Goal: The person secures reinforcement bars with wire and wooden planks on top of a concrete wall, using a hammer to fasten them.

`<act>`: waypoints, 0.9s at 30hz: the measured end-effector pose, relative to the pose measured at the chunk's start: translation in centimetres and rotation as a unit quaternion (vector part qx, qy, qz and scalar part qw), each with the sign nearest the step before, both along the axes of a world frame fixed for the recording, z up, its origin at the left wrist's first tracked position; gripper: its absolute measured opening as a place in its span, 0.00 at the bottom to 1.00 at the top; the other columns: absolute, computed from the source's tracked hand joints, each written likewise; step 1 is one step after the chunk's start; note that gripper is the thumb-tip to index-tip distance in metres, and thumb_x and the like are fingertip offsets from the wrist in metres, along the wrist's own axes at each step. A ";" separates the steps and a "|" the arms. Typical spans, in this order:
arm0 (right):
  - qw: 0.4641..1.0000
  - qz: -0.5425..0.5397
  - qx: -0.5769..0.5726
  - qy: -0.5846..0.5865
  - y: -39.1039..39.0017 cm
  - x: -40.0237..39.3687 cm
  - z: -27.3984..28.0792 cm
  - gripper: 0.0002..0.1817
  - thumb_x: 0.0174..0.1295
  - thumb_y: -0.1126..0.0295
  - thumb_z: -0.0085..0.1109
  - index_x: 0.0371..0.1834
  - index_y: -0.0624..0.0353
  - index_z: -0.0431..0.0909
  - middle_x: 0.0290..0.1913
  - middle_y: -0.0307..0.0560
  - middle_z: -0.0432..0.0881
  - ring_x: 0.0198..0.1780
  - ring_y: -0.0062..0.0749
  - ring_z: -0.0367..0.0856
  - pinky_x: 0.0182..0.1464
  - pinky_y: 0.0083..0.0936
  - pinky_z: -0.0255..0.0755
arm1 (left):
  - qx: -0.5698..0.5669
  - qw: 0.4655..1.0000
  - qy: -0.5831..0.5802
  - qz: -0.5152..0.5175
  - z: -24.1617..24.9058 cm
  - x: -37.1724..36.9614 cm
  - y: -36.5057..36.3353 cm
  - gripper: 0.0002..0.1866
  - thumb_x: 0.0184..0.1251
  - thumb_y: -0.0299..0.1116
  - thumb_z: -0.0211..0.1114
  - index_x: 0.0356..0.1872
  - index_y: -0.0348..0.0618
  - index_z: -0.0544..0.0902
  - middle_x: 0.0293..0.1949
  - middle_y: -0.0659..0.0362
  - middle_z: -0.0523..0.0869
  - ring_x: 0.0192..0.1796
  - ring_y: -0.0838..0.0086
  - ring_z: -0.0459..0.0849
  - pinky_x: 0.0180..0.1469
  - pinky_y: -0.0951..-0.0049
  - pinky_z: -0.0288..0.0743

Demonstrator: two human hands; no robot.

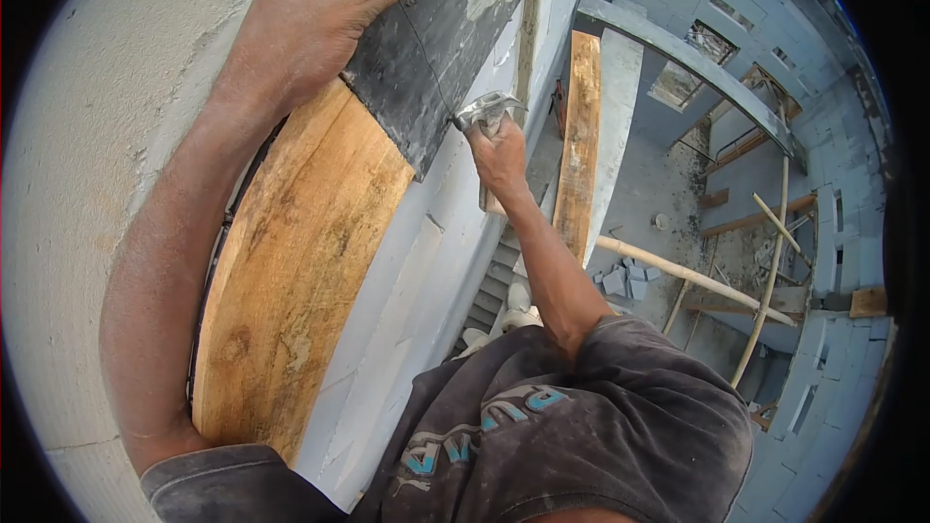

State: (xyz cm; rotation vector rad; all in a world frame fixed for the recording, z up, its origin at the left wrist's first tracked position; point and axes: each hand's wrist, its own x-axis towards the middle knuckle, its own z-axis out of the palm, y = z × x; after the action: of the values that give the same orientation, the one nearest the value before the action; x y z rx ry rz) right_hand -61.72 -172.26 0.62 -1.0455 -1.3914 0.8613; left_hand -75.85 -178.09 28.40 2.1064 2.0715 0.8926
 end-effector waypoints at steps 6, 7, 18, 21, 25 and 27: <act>0.983 0.099 -0.137 0.075 1.5 0.7 0.6 0.13 0.60 0.61 0.65 0.35 0.61 0.78 0.23 0.37 0.78 0.24 0.21 0.75 0.30 0.25 0.71 | 0.017 0.999 -0.014 -0.033 -0.4 -0.4 0.3 0.19 0.69 0.55 0.64 0.37 0.49 0.84 0.23 0.67 0.79 0.28 0.83 0.76 0.38 0.74 0.73; 0.985 0.101 -0.132 0.054 1.6 1.0 1.2 0.14 0.60 0.61 0.66 0.35 0.61 0.78 0.22 0.37 0.77 0.24 0.21 0.74 0.30 0.25 0.71 | 0.014 1.000 -0.007 -0.027 -0.3 -0.4 0.4 0.19 0.69 0.55 0.64 0.37 0.49 0.84 0.22 0.67 0.79 0.28 0.84 0.76 0.38 0.75 0.72; 0.956 0.245 -0.157 -0.028 1.2 3.5 7.2 0.11 0.62 0.62 0.67 0.34 0.57 0.81 0.19 0.33 0.73 0.21 0.16 0.68 0.26 0.21 0.64 | 0.030 0.999 -0.006 -0.035 -0.5 -0.4 0.4 0.19 0.70 0.54 0.63 0.35 0.49 0.83 0.21 0.68 0.77 0.26 0.84 0.73 0.35 0.76 0.71; 0.947 0.285 -0.135 -0.067 1.4 4.5 7.2 0.13 0.61 0.64 0.67 0.46 0.58 0.84 0.23 0.34 0.76 0.24 0.17 0.70 0.28 0.22 0.66 | 0.024 1.000 -0.009 -0.015 -0.3 0.1 0.3 0.18 0.70 0.53 0.63 0.35 0.48 0.83 0.22 0.67 0.77 0.27 0.83 0.74 0.35 0.76 0.71; 0.933 0.334 -0.030 -0.127 2.7 5.5 7.3 0.17 0.59 0.66 0.66 0.52 0.55 0.84 0.38 0.43 0.84 0.44 0.32 0.82 0.49 0.33 0.75 | 0.035 0.999 -0.006 -0.018 -0.6 -0.3 0.5 0.19 0.70 0.53 0.63 0.37 0.47 0.84 0.23 0.66 0.77 0.27 0.82 0.74 0.34 0.75 0.72; 0.916 0.365 -0.033 -0.163 3.3 6.0 8.7 0.17 0.59 0.67 0.65 0.51 0.56 0.83 0.44 0.46 0.85 0.51 0.37 0.82 0.57 0.36 0.73 | 0.023 0.999 -0.010 -0.021 -0.5 -0.2 0.5 0.19 0.70 0.52 0.63 0.38 0.46 0.84 0.23 0.66 0.77 0.27 0.82 0.74 0.34 0.74 0.72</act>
State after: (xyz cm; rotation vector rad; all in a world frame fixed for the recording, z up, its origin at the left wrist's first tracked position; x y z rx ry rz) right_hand -55.73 -168.98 9.31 -0.7252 -2.1097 1.3138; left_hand -76.07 -177.57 27.87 2.1469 2.0084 0.9601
